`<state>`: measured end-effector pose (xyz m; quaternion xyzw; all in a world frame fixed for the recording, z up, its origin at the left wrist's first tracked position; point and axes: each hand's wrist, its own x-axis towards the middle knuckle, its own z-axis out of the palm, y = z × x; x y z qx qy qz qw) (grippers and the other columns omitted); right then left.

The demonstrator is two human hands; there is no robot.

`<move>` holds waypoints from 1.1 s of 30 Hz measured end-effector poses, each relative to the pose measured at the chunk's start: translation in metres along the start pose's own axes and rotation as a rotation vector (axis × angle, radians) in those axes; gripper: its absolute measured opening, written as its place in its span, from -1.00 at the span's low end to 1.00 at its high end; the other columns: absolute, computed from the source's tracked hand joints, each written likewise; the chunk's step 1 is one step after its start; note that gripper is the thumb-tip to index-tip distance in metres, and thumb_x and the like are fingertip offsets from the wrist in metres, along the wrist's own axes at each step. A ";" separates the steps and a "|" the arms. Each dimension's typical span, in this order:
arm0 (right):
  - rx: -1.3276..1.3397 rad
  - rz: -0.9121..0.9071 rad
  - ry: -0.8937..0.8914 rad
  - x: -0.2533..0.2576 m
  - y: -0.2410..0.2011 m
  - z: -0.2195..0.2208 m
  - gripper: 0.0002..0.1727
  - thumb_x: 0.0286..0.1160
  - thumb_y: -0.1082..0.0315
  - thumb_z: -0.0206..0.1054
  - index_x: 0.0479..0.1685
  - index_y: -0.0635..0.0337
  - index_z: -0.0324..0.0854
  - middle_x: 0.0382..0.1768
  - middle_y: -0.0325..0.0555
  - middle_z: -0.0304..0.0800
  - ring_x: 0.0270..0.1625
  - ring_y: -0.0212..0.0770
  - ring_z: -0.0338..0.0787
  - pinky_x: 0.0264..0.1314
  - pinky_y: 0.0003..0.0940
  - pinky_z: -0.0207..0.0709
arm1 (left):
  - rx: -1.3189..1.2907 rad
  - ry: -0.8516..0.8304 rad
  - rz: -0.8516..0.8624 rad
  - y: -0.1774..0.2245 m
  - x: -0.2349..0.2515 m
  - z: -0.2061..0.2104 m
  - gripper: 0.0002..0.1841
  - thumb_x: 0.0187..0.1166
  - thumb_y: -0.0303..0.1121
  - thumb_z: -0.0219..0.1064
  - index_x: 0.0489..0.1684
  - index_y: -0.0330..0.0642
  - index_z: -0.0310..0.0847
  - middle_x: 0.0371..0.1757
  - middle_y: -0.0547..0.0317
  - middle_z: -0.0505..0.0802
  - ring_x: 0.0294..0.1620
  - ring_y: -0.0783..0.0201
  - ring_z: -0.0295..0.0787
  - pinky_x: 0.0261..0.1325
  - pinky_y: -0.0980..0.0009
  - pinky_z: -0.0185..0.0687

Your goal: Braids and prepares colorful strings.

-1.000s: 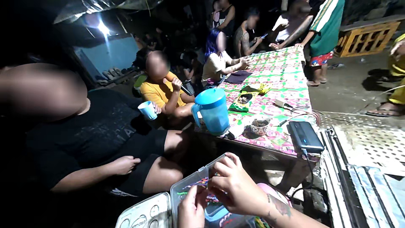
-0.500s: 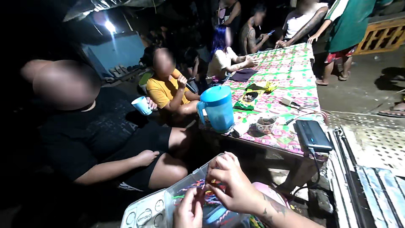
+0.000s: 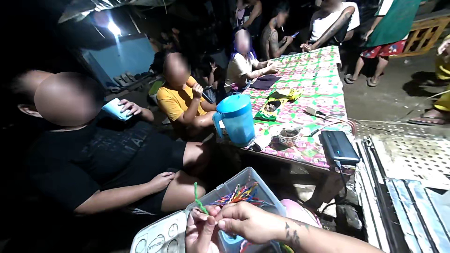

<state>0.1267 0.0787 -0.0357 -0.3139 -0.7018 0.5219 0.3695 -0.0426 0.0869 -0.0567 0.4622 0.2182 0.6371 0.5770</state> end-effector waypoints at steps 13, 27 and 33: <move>0.253 0.127 0.139 0.001 0.013 -0.015 -0.94 0.50 0.41 0.46 -0.30 0.18 0.75 -0.44 -0.45 0.74 -0.36 -0.61 0.67 -0.19 -0.60 0.57 | 0.314 -0.129 0.224 -0.012 0.010 0.004 -0.82 0.36 -0.38 0.60 -0.22 0.21 0.84 -0.20 0.58 0.85 -0.15 0.64 0.76 -0.02 0.67 0.72; -0.194 -0.014 0.034 0.027 0.024 0.003 -0.68 0.74 0.31 0.20 0.04 0.41 0.76 -0.06 0.01 0.85 -0.02 -0.39 0.79 0.20 -0.38 0.64 | 0.696 0.017 0.195 0.014 0.006 -0.019 -0.93 0.35 -0.56 0.51 -0.28 -0.30 0.82 -0.21 0.24 0.90 -0.13 0.55 0.83 0.04 0.60 0.78; -0.191 -0.151 0.143 0.035 0.033 0.010 -0.81 0.56 0.43 0.35 -0.17 0.41 0.82 -0.16 -0.11 0.87 0.00 -0.48 0.77 0.20 -0.50 0.62 | 0.771 0.150 0.217 0.023 0.004 -0.022 -0.90 0.41 -0.45 0.49 -0.29 -0.31 0.82 -0.21 0.17 0.86 -0.14 0.56 0.76 -0.01 0.64 0.66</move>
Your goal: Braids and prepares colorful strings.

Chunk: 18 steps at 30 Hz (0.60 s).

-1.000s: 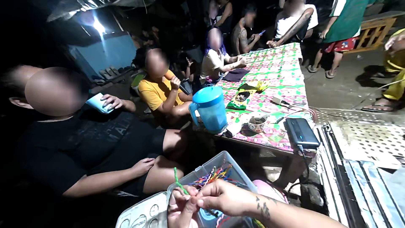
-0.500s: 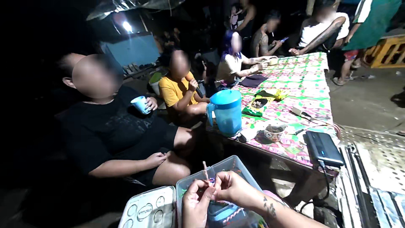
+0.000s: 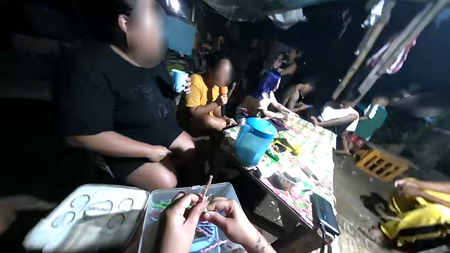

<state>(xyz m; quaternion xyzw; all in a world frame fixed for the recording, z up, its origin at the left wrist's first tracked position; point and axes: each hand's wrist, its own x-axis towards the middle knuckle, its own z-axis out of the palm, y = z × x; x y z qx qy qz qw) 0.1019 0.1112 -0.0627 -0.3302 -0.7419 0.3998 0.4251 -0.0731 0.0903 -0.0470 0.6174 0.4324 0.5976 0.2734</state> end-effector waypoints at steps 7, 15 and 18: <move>-0.046 0.015 0.140 0.004 0.004 0.016 -0.94 0.25 0.44 0.59 -0.39 0.24 0.84 -0.30 -0.31 0.85 -0.10 -0.59 0.76 0.09 -0.62 0.62 | -0.089 0.085 0.038 -0.012 -0.001 -0.005 -0.92 0.42 -0.45 0.43 -0.26 -0.25 0.79 -0.19 0.30 0.87 -0.15 0.63 0.78 -0.01 0.69 0.71; -0.105 0.082 -0.005 0.002 0.004 0.007 -0.75 0.62 0.33 0.32 -0.09 0.37 0.80 -0.11 -0.06 0.87 0.01 -0.41 0.81 0.22 -0.43 0.66 | 0.000 -0.096 -0.023 -0.020 0.000 0.000 -0.95 0.40 -0.52 0.46 -0.31 -0.29 0.84 -0.15 0.19 0.91 -0.07 0.51 0.83 0.10 0.57 0.74; -0.190 0.095 0.007 0.001 0.004 0.003 -0.72 0.66 0.35 0.23 -0.08 0.33 0.83 -0.12 -0.02 0.89 0.01 -0.27 0.84 0.21 -0.28 0.67 | -0.010 -0.128 -0.050 -0.018 0.003 0.004 -0.93 0.43 -0.56 0.43 -0.29 -0.34 0.85 -0.11 0.13 0.91 -0.01 0.50 0.82 0.16 0.58 0.71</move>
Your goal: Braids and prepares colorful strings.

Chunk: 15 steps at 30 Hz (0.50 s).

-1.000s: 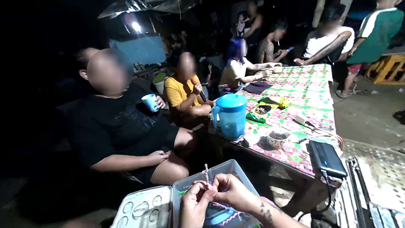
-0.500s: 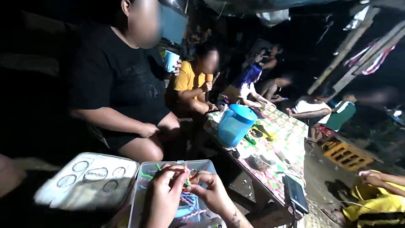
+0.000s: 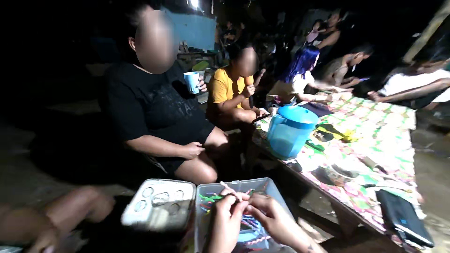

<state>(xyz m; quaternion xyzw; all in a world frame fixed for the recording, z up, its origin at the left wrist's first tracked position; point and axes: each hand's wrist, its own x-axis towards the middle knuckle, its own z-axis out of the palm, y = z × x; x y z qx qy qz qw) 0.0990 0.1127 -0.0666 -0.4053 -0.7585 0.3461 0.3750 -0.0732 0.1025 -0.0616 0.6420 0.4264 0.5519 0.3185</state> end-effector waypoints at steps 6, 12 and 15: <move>-0.064 -0.004 0.177 -0.007 0.018 -0.007 -0.84 0.38 0.26 0.49 -0.34 0.17 0.87 -0.28 -0.16 0.90 -0.12 -0.27 0.87 0.04 -0.24 0.73 | -0.056 -0.069 -0.059 -0.003 0.006 0.016 -0.91 0.46 -0.59 0.40 -0.24 -0.39 0.83 -0.11 0.08 0.88 -0.13 0.51 0.80 -0.01 0.58 0.74; -0.124 0.066 0.104 -0.011 0.024 -0.021 -0.75 0.45 0.29 0.46 -0.20 0.37 0.82 -0.24 0.12 0.88 -0.15 0.06 0.88 0.02 0.08 0.73 | 0.003 -0.180 -0.027 -0.015 0.014 0.031 -0.90 0.47 -0.57 0.40 -0.21 -0.46 0.78 -0.12 0.02 0.87 -0.01 0.40 0.79 0.17 0.48 0.69; -0.207 0.019 0.071 -0.012 0.025 -0.025 -0.77 0.54 0.33 0.36 -0.21 0.32 0.86 -0.19 0.16 0.90 -0.04 0.26 0.87 0.13 0.46 0.54 | -0.004 -0.146 0.032 -0.018 0.018 0.036 -0.92 0.44 -0.58 0.43 -0.25 -0.45 0.81 -0.12 0.03 0.90 0.04 0.38 0.79 0.22 0.49 0.66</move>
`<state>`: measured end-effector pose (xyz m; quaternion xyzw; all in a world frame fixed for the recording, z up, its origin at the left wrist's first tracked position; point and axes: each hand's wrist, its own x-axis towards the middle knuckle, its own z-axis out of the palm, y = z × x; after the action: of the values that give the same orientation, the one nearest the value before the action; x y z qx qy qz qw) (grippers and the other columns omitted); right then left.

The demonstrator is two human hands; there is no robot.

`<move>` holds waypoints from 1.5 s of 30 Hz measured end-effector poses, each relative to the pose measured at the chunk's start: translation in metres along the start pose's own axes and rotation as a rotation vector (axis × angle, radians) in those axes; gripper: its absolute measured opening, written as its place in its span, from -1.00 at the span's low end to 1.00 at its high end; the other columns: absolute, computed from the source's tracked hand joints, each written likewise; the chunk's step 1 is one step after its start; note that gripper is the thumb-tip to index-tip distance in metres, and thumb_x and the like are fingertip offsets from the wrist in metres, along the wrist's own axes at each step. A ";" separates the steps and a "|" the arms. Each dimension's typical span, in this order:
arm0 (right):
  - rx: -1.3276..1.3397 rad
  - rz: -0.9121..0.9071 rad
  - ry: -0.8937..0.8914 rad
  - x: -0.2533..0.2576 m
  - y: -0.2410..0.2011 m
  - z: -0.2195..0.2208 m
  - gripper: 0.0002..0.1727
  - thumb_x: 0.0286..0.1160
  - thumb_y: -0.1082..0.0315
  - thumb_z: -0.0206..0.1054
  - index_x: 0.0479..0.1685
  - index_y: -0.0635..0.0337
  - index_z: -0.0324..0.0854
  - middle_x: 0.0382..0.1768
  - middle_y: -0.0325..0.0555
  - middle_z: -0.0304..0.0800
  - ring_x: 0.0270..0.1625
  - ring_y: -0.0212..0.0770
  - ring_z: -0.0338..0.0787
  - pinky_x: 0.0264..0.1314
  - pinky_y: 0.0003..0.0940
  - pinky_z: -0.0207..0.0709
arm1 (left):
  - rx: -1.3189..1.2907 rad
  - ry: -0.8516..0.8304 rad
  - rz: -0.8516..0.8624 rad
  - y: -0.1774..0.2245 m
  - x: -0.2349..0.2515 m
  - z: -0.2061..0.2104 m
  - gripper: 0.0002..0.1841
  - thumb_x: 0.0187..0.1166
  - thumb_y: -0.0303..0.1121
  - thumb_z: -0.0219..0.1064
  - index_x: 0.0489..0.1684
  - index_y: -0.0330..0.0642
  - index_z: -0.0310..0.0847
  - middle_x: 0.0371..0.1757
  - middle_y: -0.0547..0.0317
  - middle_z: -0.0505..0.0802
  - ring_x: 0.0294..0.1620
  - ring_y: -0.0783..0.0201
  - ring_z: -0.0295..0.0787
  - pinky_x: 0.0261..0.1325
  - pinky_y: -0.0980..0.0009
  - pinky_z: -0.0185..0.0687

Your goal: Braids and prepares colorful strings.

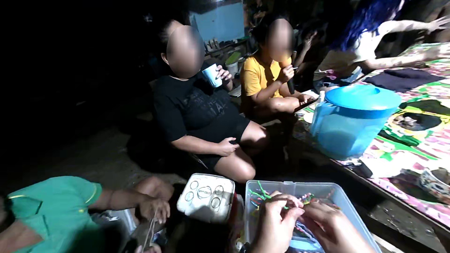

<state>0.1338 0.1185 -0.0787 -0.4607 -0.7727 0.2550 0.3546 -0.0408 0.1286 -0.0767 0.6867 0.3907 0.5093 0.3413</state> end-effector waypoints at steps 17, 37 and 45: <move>-0.135 -0.034 0.028 0.013 -0.009 0.013 -0.77 0.59 0.26 0.30 -0.22 0.12 0.87 -0.19 -0.06 0.90 -0.02 0.13 0.85 0.11 0.36 0.53 | 0.131 0.065 0.072 -0.004 0.000 -0.010 -0.90 0.49 -0.57 0.36 -0.22 -0.37 0.80 -0.08 0.13 0.91 0.05 0.48 0.81 0.24 0.55 0.69; 0.322 0.058 0.199 -0.022 -0.018 -0.004 -0.85 0.34 0.26 0.52 -0.39 0.15 0.78 -0.33 -0.31 0.79 -0.20 -0.59 0.73 -0.06 -0.66 0.60 | -0.175 0.086 0.076 0.029 -0.022 0.014 -0.52 0.46 -0.63 0.36 0.33 -0.49 0.29 -0.10 0.20 0.74 -0.11 0.52 0.74 -0.01 0.56 0.73; 0.286 -0.166 0.042 0.015 -0.021 0.035 -0.70 0.64 0.16 0.26 -0.16 0.10 0.87 -0.13 -0.19 0.91 0.00 -0.28 0.85 0.15 -0.16 0.67 | -0.066 0.238 0.157 0.012 -0.018 -0.031 -0.49 0.45 -0.58 0.44 0.35 -0.24 0.32 -0.22 0.37 0.73 -0.23 0.56 0.72 -0.11 0.60 0.73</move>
<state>0.0899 0.1202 -0.0807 -0.3451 -0.7563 0.3227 0.4525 -0.0720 0.1088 -0.0662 0.6382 0.3565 0.6249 0.2740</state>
